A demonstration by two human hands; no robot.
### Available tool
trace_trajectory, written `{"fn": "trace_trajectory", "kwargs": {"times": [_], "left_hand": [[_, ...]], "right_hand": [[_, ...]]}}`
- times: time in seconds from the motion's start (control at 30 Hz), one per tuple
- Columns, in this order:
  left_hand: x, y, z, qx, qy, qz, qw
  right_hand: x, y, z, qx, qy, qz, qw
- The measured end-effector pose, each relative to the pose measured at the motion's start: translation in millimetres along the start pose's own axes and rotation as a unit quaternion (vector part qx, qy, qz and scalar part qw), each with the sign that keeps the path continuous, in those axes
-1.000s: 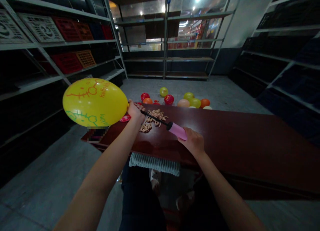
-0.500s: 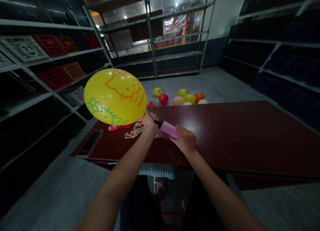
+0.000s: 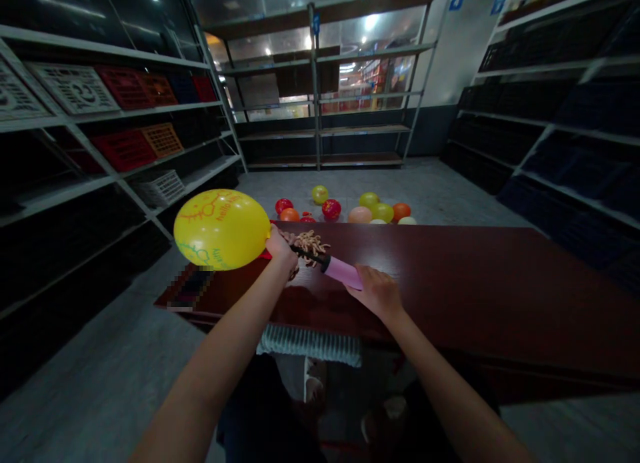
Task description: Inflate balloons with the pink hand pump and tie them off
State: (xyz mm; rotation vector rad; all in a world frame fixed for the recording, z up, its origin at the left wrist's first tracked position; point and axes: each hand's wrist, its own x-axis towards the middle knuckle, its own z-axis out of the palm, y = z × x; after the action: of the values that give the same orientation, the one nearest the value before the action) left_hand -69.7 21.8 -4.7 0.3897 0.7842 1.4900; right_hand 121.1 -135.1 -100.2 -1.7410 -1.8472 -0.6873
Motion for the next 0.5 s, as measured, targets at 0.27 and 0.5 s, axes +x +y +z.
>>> {"fn": "trace_trajectory", "kwargs": {"times": [0.27, 0.5], "left_hand": [[1.9, 70.1, -22.0, -0.04, 0.06, 0.039, 0.997], [-4.7, 53.8, -3.7, -0.045, 0.076, 0.07, 0.994]], "right_hand": [[1.1, -1.1, -0.6, 0.015, -0.011, -0.055, 0.998], [0.6, 0.8, -2.8, 0.036, -0.026, 0.009, 0.999]]}}
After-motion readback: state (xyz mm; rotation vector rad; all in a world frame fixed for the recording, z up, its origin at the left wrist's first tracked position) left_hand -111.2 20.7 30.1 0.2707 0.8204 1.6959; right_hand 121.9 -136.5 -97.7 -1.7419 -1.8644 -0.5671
